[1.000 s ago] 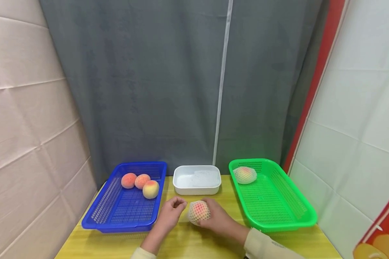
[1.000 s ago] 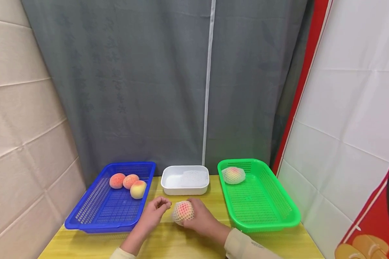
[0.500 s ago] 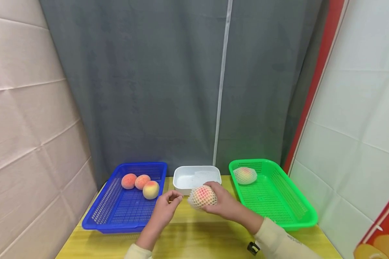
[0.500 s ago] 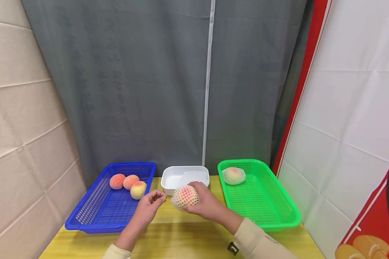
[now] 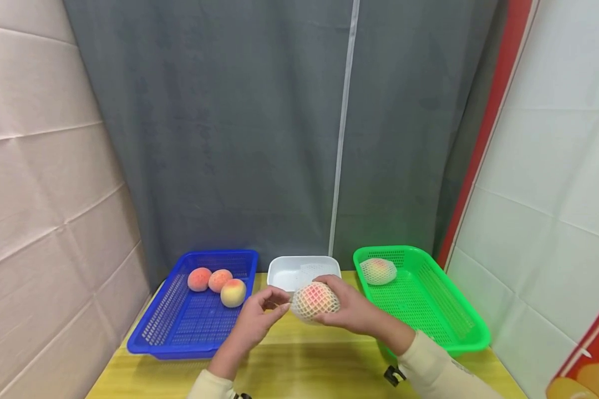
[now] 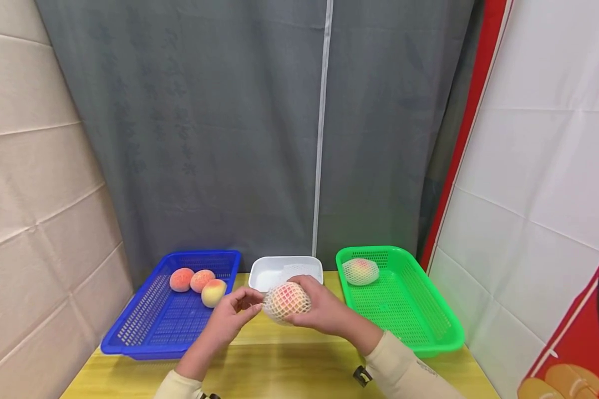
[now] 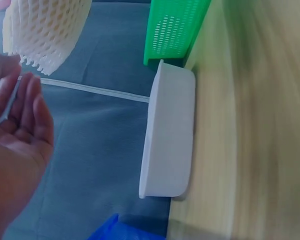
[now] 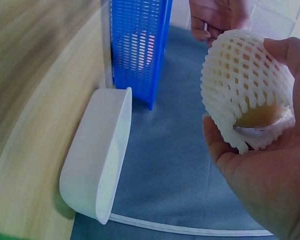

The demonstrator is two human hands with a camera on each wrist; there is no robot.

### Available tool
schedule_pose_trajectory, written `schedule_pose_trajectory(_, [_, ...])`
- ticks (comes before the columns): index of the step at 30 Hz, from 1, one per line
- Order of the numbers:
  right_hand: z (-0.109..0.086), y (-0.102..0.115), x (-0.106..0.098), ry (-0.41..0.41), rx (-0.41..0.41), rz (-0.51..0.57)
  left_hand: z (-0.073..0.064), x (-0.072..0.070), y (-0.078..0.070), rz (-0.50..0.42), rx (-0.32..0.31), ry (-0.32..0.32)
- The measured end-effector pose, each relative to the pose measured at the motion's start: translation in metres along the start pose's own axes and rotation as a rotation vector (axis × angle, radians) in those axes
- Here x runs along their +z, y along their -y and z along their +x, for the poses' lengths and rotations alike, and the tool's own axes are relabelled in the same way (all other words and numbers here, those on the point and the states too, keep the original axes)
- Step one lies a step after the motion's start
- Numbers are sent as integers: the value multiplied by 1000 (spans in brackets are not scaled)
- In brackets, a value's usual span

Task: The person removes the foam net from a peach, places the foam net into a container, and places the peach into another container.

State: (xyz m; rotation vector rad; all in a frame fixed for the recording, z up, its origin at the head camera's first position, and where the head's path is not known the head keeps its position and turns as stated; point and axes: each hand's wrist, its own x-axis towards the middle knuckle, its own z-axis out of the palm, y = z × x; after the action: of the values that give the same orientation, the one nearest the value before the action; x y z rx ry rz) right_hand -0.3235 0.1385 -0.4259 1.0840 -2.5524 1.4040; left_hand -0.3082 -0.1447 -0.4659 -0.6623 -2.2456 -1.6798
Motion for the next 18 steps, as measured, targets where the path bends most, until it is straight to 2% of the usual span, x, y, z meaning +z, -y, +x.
schedule_pose_trajectory(3, [-1,1,0,20,-15,15,1,-1,-3,-25,105,51])
schedule_pose_trajectory(6, [-1,2,0,37,-31,28,1,-1,-6,-59,177,113])
schedule_pose_trajectory(10, [-3,3,1,51,-43,43,2,1,-8,-85,191,170])
schedule_pose_trajectory(18, [-4,3,7,77,-44,83,2,9,-11,-65,135,202])
